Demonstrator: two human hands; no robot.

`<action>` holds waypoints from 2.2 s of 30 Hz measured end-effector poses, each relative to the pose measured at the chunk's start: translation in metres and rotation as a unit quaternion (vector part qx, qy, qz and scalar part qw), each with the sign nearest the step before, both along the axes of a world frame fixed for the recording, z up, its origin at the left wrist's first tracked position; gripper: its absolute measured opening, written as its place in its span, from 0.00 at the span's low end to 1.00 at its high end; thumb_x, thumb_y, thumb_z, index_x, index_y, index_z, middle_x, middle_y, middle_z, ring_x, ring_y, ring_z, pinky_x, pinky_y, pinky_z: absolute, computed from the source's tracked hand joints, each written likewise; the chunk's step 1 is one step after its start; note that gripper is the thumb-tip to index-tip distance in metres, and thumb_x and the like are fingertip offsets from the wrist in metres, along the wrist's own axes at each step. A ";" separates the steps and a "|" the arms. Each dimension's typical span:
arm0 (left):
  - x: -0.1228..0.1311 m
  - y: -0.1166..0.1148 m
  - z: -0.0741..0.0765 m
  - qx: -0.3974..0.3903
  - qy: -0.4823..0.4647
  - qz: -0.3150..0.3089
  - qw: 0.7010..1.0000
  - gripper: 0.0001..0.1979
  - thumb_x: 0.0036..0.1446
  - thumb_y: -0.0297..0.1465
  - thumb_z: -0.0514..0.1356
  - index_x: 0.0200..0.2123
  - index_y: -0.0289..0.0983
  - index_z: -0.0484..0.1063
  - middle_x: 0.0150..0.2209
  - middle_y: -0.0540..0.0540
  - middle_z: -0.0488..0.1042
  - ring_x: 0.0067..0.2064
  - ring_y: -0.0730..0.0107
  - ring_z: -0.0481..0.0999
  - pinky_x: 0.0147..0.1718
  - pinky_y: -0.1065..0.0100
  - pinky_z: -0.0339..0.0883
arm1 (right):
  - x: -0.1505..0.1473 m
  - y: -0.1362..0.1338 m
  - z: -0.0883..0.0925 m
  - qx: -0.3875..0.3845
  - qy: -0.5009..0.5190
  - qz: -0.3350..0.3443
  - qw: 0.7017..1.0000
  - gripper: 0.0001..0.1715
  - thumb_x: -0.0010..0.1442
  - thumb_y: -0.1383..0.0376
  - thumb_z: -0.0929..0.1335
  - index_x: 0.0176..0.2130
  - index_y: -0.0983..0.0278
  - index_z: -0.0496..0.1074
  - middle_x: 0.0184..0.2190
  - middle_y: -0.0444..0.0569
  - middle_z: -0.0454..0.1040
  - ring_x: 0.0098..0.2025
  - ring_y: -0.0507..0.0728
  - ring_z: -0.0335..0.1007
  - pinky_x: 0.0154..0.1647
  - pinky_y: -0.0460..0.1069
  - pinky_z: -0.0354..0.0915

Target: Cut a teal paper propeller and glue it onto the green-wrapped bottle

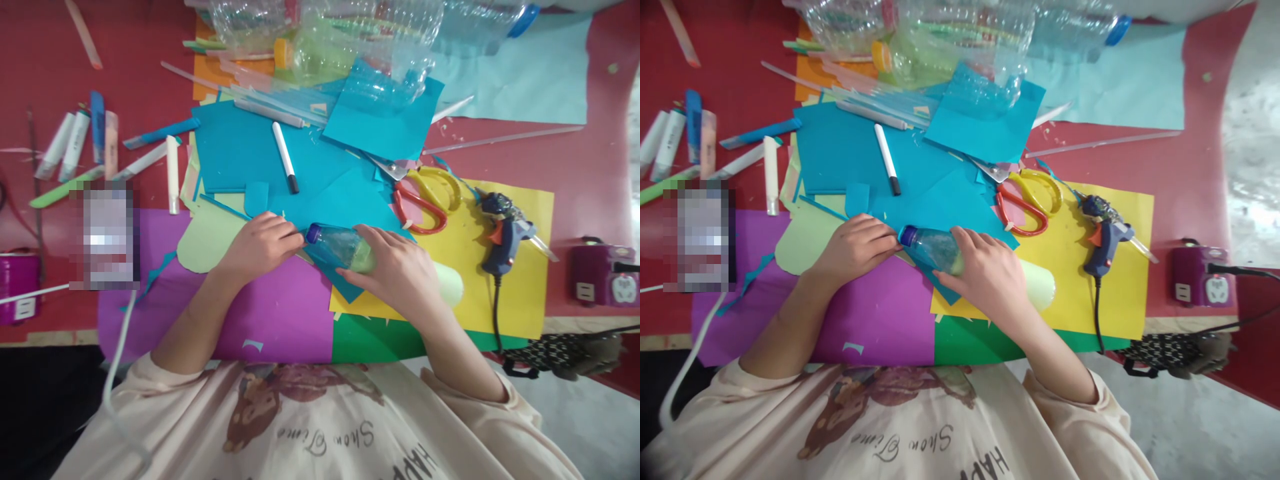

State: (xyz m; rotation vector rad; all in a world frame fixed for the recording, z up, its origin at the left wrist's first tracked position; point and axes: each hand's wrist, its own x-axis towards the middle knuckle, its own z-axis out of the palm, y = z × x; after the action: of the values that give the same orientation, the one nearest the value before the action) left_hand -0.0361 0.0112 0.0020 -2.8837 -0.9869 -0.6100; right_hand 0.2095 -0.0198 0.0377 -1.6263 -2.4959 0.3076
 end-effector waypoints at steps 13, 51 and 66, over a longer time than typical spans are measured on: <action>-0.001 -0.008 0.002 -0.415 -0.381 0.039 0.825 0.13 0.60 0.44 0.61 0.35 0.39 0.72 0.30 0.49 0.75 0.31 0.73 0.73 0.32 0.70 0.66 | 0.006 -0.005 0.024 -0.055 0.057 0.045 0.996 0.32 0.50 0.54 0.74 0.52 0.65 0.74 0.45 0.56 0.81 0.43 0.65 0.80 0.40 0.55 0.75; 0.016 -0.008 0.004 -0.510 -0.494 0.021 0.704 0.18 0.51 0.45 0.68 0.23 0.37 0.73 0.25 0.49 0.73 0.27 0.75 0.71 0.30 0.70 0.69 | 0.005 -0.015 0.024 -0.057 0.092 0.059 0.992 0.31 0.50 0.55 0.74 0.51 0.65 0.74 0.45 0.57 0.81 0.42 0.65 0.80 0.39 0.56 0.75; 0.015 -0.008 -0.008 -0.518 -0.503 0.033 0.691 0.17 0.51 0.47 0.67 0.30 0.39 0.77 0.31 0.46 0.76 0.31 0.73 0.73 0.26 0.72 0.67 | 0.009 -0.011 0.030 -0.063 0.096 0.028 0.993 0.32 0.52 0.52 0.73 0.52 0.65 0.74 0.46 0.57 0.81 0.43 0.66 0.80 0.39 0.56 0.76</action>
State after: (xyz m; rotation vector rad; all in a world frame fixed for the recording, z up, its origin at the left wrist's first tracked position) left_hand -0.0207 0.0037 -0.0059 -3.0945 -2.0635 -2.5065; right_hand 0.2184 -0.0311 0.0678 -1.4932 -2.4223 0.6084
